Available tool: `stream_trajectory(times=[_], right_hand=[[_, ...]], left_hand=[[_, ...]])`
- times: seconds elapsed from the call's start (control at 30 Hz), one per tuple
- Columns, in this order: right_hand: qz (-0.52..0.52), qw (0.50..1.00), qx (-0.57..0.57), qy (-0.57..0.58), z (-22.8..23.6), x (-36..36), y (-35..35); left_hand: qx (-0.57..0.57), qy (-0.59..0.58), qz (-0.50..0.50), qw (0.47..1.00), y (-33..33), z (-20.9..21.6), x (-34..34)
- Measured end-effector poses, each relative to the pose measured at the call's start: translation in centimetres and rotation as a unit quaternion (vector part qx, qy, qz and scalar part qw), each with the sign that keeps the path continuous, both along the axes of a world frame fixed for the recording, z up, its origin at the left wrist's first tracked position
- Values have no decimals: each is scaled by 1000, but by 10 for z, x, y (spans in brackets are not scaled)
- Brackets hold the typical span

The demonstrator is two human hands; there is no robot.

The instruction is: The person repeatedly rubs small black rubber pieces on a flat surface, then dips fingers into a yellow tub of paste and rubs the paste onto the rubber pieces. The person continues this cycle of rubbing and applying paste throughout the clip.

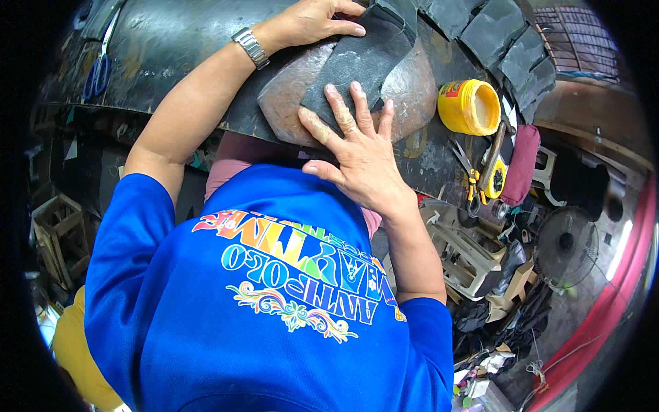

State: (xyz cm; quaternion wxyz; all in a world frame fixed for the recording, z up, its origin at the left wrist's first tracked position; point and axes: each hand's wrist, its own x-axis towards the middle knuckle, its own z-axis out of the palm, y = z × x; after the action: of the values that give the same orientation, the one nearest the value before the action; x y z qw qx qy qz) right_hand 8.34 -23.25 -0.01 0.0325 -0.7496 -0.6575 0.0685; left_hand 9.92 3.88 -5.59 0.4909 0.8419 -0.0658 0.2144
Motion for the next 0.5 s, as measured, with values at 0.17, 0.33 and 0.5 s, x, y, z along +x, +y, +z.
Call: stream_trajectory(times=[0.17,0.33,0.5], right_hand=[[-103,974,175,98,11,14,-9],[-61,994,87,-5,7,-6,-6],[18,932,260,253,35,0,-15]], left_hand=[[5,-6,3,1000,-1,2,-1],[6,14,4,1000,0,0,0],[11,-9,5,1000,0,0,1]])
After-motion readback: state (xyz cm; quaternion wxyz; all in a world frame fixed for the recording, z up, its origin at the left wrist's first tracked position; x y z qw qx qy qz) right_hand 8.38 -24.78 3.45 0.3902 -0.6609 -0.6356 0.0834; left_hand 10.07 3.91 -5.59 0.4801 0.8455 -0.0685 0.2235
